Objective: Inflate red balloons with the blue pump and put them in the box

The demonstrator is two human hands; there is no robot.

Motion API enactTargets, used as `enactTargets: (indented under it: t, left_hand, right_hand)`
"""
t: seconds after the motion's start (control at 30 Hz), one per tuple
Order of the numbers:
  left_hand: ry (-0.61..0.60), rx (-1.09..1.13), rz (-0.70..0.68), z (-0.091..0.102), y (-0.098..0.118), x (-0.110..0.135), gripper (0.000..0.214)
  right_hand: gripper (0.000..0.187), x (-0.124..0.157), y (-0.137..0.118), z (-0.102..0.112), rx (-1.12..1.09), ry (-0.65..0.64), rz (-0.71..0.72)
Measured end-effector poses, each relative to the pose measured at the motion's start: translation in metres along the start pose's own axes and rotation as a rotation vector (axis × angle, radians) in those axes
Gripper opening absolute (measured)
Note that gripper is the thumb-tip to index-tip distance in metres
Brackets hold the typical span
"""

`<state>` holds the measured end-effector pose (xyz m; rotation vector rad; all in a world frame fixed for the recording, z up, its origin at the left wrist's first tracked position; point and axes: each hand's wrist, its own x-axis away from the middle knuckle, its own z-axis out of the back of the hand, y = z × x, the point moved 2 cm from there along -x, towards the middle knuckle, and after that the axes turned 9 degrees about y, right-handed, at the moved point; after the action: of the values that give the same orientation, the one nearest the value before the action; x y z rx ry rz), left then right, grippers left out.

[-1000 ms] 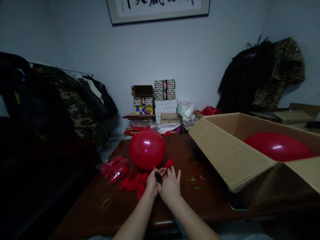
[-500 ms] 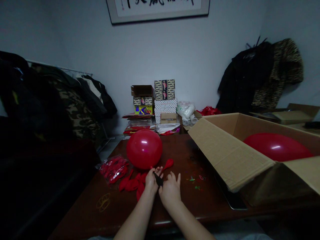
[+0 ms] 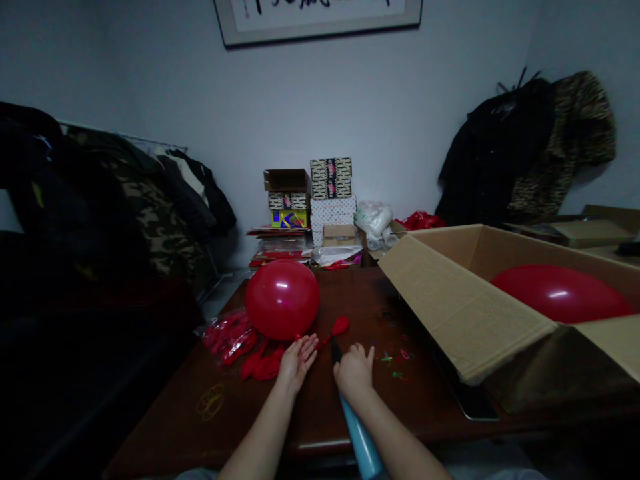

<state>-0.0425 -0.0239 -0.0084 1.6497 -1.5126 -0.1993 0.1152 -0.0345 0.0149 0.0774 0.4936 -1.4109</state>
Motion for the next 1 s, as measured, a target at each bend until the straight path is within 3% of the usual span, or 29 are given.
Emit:
enactTargets:
  t: [0.23, 0.33, 0.47, 0.6, 0.8, 0.9, 1.0]
  left_hand:
    - [-0.05, -0.027, -0.012, 0.0, -0.001, 0.012, 0.01]
    - [-0.047, -0.067, -0.031, 0.0, -0.001, 0.014, 0.012]
    - [-0.021, -0.183, -0.11, -0.001, -0.001, 0.016, 0.02]
    - [0.053, -0.357, -0.233, -0.001, 0.005, 0.016, 0.024]
    - [0.063, -0.61, -0.57, -0.002, 0.03, 0.02, 0.012]
    - [0.059, -0.654, -0.593, -0.001, 0.038, 0.029, 0.014]
    - [0.056, -0.691, -0.618, -0.003, 0.046, 0.043, 0.015]
  right_hand:
    - [0.027, -0.016, -0.014, -0.031, 0.014, -0.002, 0.02]
    - [0.024, -0.016, -0.017, -0.034, 0.009, 0.035, 0.059]
    - [0.031, -0.018, -0.022, -0.015, -0.027, 0.155, 0.183]
    - [0.041, -0.03, -0.031, 0.015, -0.099, 0.245, 0.484]
    - [0.042, -0.051, -0.048, 0.048, -0.157, 0.229, 0.928]
    - [0.035, -0.059, -0.059, 0.058, -0.154, 0.219, 1.071]
    - [0.024, -0.066, -0.07, 0.063, -0.16, 0.222, 1.123]
